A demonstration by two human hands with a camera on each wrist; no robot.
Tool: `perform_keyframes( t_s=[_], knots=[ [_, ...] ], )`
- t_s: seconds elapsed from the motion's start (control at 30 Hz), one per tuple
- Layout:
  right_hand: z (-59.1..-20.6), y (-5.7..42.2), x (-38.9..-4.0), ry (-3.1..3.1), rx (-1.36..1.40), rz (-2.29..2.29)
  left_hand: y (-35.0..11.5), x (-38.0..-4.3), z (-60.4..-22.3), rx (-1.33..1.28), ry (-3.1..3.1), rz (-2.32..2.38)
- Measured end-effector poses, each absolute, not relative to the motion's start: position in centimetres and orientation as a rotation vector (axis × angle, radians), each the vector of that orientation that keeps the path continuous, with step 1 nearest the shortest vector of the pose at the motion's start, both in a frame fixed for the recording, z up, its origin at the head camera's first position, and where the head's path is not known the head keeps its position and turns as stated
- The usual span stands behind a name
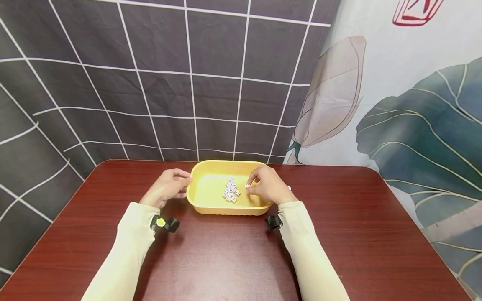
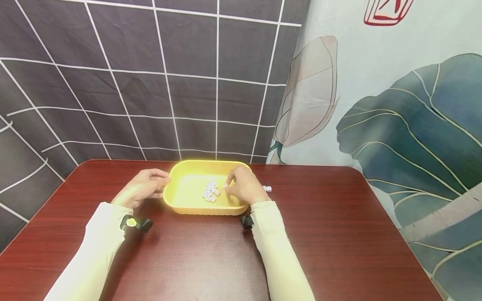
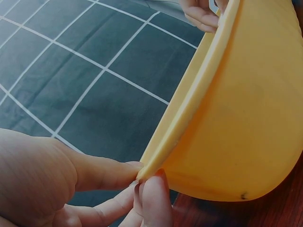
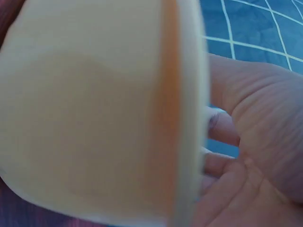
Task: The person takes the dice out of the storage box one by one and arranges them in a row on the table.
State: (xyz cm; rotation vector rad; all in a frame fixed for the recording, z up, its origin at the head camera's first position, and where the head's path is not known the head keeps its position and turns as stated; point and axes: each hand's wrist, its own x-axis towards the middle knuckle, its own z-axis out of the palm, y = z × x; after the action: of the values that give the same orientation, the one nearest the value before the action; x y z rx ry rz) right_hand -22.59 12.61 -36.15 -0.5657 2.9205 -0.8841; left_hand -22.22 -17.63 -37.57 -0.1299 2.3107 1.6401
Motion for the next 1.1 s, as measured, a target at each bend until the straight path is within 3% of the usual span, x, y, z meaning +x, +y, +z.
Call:
perform_keyframes(
  t_s=[1.1],
  knots=[
    [-34.0,17.6,-22.3,2.983,-0.539,-0.954,-17.7,-22.3,-37.6,-0.137,2.311,1.637]
  ],
)
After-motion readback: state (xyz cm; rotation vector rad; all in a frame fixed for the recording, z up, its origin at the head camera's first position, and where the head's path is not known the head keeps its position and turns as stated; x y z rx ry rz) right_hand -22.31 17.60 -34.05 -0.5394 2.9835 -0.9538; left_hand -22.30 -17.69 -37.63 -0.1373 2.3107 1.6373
